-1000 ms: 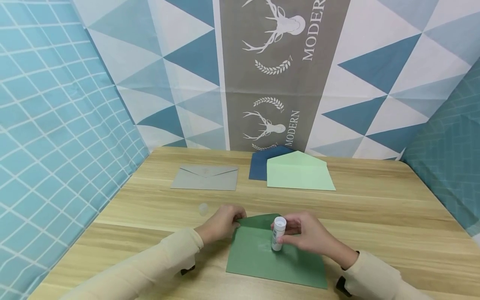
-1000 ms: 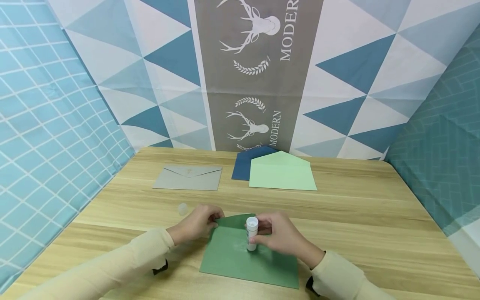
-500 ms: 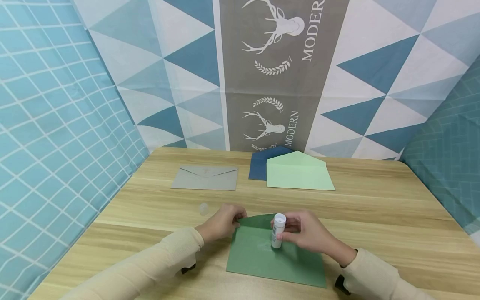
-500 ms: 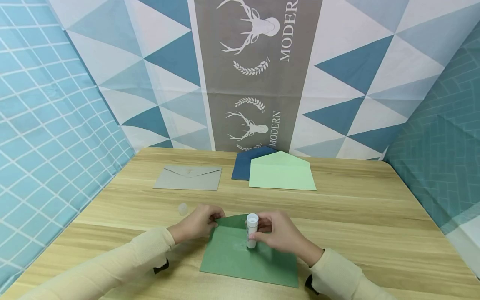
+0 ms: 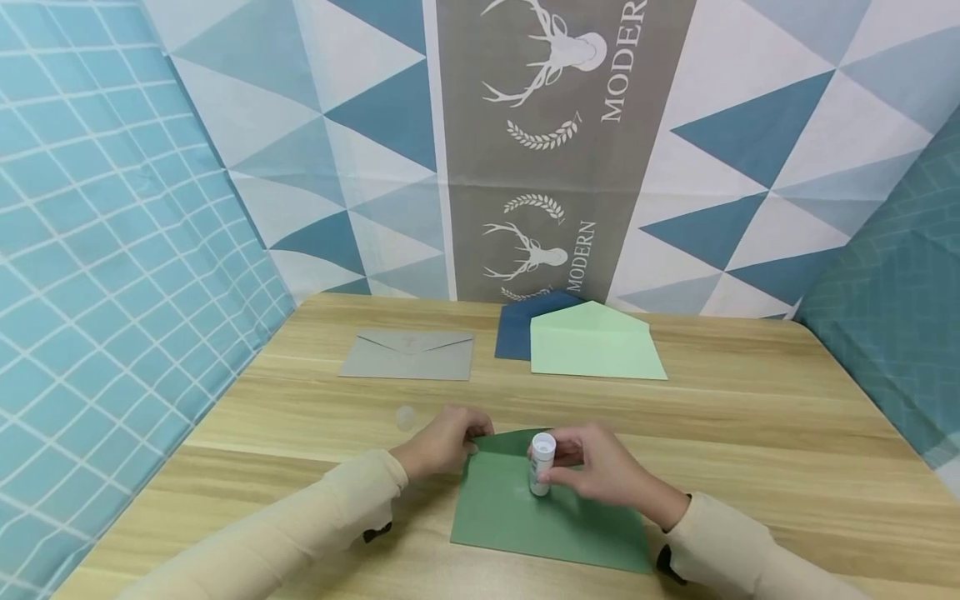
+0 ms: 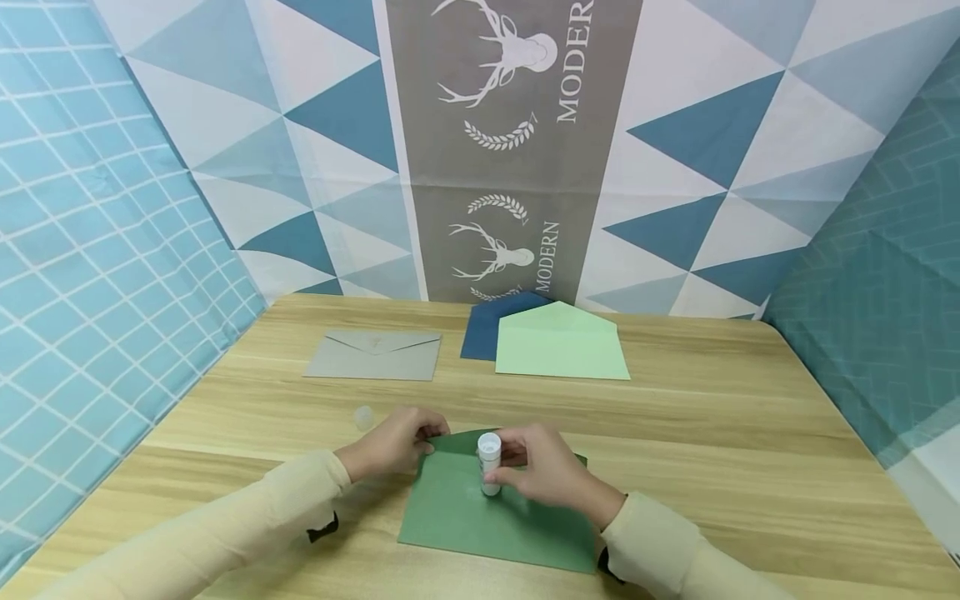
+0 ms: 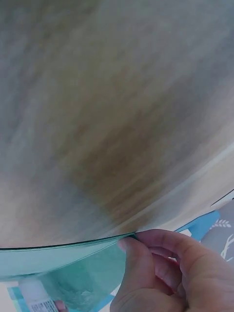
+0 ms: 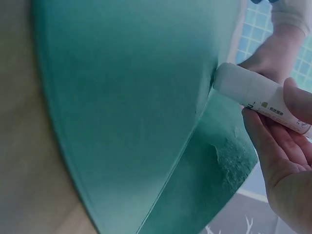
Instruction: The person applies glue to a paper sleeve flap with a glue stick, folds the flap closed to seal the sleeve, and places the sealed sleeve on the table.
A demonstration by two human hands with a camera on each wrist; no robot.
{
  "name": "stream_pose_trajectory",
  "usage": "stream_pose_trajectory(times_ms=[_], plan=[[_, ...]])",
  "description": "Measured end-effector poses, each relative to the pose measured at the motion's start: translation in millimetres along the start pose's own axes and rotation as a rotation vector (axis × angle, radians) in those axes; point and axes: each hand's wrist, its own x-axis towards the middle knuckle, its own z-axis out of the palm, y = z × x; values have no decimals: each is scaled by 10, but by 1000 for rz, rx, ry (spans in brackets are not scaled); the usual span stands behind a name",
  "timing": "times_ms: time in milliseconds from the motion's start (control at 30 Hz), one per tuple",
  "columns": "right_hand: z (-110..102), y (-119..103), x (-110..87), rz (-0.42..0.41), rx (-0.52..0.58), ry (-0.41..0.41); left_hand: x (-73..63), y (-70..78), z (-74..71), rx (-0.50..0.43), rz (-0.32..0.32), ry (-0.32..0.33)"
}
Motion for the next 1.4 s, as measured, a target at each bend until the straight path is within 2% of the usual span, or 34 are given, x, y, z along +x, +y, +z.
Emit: stream_pose_trajectory(times_ms=[367, 533, 833, 1233, 1400], plan=[[55, 16, 31, 12, -22, 14, 32, -29, -45, -4, -14, -27], [62, 43, 34, 12, -21, 23, 28, -46, -86, -45, -42, -53], [78, 80, 33, 30, -6, 28, 29, -43, -154, -55, -74, -114], [77, 81, 68, 40, -3, 31, 78, -13, -142, -22, -91, -124], [65, 84, 82, 57, 6, 18, 94, -47, -159, -21, -69, -126]])
